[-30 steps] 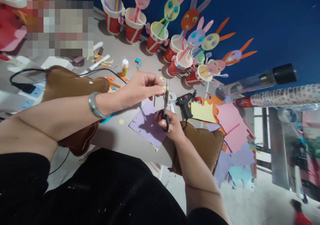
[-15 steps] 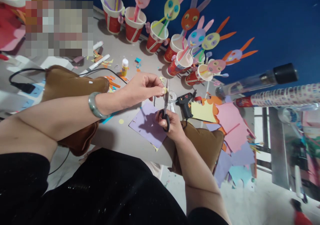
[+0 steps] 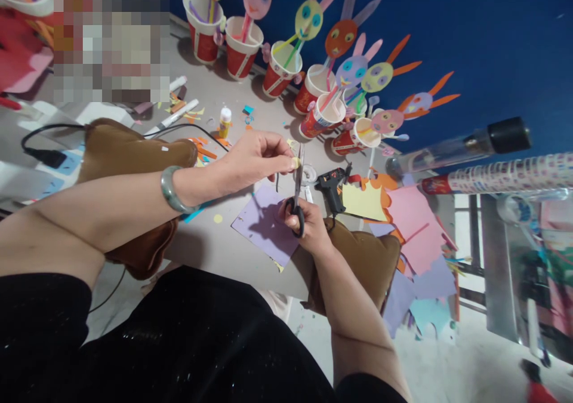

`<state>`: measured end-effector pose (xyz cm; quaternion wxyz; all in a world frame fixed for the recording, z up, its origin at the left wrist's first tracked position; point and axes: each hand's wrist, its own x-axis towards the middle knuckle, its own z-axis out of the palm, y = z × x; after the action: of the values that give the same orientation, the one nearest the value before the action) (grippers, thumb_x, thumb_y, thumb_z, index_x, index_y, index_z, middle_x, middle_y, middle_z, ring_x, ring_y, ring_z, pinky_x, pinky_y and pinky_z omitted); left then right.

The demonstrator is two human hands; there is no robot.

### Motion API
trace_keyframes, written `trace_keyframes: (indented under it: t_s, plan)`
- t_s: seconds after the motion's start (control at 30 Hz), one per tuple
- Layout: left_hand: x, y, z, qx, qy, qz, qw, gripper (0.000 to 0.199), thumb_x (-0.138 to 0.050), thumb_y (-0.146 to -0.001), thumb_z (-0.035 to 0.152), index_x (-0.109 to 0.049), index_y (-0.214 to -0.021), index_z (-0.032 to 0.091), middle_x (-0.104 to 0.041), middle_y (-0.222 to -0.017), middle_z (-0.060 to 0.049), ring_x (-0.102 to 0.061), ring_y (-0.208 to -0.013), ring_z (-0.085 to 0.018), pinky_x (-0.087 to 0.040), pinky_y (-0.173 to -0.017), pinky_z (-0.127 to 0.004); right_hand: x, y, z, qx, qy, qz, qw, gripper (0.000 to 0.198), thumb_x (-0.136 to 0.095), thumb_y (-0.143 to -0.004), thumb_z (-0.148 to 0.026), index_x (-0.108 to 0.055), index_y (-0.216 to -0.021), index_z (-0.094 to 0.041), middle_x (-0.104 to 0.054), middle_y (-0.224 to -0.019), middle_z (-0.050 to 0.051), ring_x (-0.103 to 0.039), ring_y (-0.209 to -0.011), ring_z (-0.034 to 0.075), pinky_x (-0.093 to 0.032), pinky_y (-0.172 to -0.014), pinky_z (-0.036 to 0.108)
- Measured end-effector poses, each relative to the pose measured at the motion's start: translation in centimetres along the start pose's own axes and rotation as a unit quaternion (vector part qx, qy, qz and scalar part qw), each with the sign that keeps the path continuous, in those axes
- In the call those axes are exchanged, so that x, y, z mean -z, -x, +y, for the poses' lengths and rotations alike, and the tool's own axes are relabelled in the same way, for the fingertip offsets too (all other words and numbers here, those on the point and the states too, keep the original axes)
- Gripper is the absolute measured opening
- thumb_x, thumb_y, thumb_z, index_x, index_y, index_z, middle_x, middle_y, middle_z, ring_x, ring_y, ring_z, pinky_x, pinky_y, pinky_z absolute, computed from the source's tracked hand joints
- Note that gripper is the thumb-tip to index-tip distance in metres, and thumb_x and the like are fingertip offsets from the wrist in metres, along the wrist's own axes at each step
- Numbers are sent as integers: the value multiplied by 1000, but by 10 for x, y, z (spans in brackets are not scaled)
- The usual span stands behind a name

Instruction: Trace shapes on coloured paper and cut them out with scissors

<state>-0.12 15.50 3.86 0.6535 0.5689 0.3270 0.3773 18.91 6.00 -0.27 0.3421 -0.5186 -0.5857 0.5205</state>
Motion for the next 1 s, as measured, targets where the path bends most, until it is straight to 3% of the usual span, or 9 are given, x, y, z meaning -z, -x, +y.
trace_keyframes:
  t_s: [0.23,0.47,0.7,1.0]
  plan:
    - [0,0,0,1,-17,12,1000,11,-67,-85,15,-66,-73,15,-66,-70,0,-58,-60,-5,-48,-55,-18,0,1,1,-1,4,4,1000,65,-74,-70,-81,-48,-61,-22,-56,-63,-1,-47,-62,14,-37,-62,31]
    - [0,1,3,5,6,0,1000,31,-62,-96,36,-68,-75,15,-69,-76,-4,-63,-68,-8,-50,-57,-18,0,0,1,-2,-2,2,1000,64,-74,-71,-81,-50,-63,-22,-57,-63,-1,-46,-60,14,-36,-60,31]
    - [1,1,-5,-8,-12,-5,1000,10,-74,-84,19,-68,-77,15,-62,-66,1,-55,-58,-6,-47,-56,-20,0,0,1,-8,5,3,1000,65,-73,-69,-83,-51,-63,-22,-59,-64,0,-48,-62,15,-38,-61,31]
    - [0,3,-1,2,-24,-14,1000,10,-69,-84,12,-66,-75,14,-59,-63,3,-53,-55,-5,-42,-53,-19,0,0,0,1,2,3,1000,65,-75,-69,-81,-49,-61,-22,-57,-65,0,-50,-64,15,-38,-63,30]
